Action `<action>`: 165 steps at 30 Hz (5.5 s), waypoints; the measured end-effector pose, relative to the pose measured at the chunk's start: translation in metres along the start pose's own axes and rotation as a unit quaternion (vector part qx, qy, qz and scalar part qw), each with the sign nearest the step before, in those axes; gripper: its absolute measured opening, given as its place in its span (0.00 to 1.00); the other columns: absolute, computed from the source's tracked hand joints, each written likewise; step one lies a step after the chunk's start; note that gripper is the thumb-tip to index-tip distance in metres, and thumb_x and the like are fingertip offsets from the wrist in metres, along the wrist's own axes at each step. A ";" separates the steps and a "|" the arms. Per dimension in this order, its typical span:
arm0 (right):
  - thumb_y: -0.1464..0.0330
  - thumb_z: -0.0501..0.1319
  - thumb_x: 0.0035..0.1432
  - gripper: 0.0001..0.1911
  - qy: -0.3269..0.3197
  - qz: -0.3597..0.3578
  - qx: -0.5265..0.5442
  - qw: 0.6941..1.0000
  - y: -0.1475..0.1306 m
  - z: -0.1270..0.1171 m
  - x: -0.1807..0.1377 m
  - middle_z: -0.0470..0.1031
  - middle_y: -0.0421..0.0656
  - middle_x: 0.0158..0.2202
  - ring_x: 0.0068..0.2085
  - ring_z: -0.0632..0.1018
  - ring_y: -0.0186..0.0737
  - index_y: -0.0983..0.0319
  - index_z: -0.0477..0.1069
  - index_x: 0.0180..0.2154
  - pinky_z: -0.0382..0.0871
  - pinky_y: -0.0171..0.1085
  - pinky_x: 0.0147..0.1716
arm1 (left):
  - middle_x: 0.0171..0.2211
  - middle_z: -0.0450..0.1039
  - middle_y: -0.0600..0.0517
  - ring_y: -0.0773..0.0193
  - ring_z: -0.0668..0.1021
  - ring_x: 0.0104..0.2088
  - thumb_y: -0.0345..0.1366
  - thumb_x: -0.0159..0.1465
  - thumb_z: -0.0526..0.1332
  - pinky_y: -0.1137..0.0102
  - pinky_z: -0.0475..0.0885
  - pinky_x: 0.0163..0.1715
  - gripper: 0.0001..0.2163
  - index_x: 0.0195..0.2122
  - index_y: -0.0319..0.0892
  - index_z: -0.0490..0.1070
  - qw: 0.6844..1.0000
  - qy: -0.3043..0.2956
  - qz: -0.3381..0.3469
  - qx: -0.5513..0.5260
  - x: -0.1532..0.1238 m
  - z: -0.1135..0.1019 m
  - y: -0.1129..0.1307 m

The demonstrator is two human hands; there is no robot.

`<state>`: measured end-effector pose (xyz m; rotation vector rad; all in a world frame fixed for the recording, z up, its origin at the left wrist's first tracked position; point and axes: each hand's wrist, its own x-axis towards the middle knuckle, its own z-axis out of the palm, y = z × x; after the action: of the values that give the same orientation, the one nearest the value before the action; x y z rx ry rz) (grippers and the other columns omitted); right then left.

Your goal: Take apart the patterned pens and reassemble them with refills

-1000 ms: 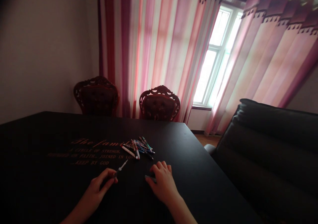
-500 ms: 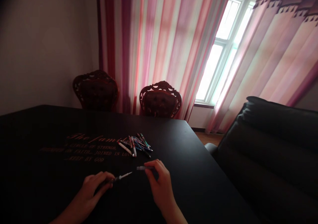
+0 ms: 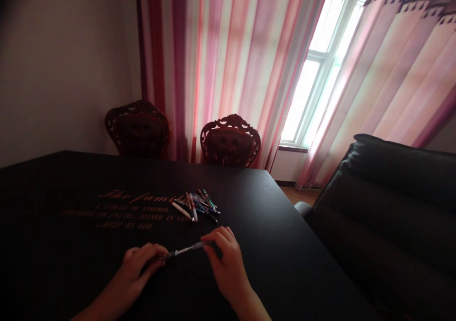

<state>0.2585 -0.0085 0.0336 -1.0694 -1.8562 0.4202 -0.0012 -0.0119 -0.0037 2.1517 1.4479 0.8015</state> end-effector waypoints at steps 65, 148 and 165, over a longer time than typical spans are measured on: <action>0.65 0.63 0.59 0.05 -0.106 0.095 -0.025 0.990 0.001 0.027 -0.011 0.74 0.40 0.32 0.36 0.73 0.39 0.60 0.73 0.33 0.63 0.36 0.39 | 0.39 0.78 0.56 0.59 0.76 0.42 0.37 0.69 0.56 0.64 0.56 0.46 0.06 0.41 0.52 0.73 0.999 -0.022 0.041 -0.013 -0.002 -0.007 0.011; 0.67 0.66 0.58 0.02 -0.005 0.085 -0.188 0.978 -0.021 -0.031 -0.028 0.75 0.40 0.33 0.38 0.73 0.41 0.57 0.77 0.32 0.62 0.42 0.47 | 0.31 0.81 0.52 0.55 0.79 0.35 0.59 0.49 0.68 0.68 0.73 0.38 0.26 0.43 0.46 0.76 0.903 0.053 -0.148 -0.400 0.014 0.004 -0.022; 0.52 0.51 0.66 0.22 0.142 0.239 -0.444 0.851 0.049 -0.132 -0.214 0.75 0.46 0.34 0.37 0.73 0.48 0.58 0.78 0.39 0.64 0.44 0.40 | 0.30 0.81 0.52 0.56 0.82 0.36 0.57 0.52 0.65 0.74 0.77 0.34 0.22 0.41 0.46 0.75 0.932 0.005 -0.157 -0.327 0.009 0.007 -0.017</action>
<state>0.4363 -0.1741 -0.0479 -2.1062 -1.4812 -0.3819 -0.0057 0.0029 -0.0171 1.3820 1.2469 0.9933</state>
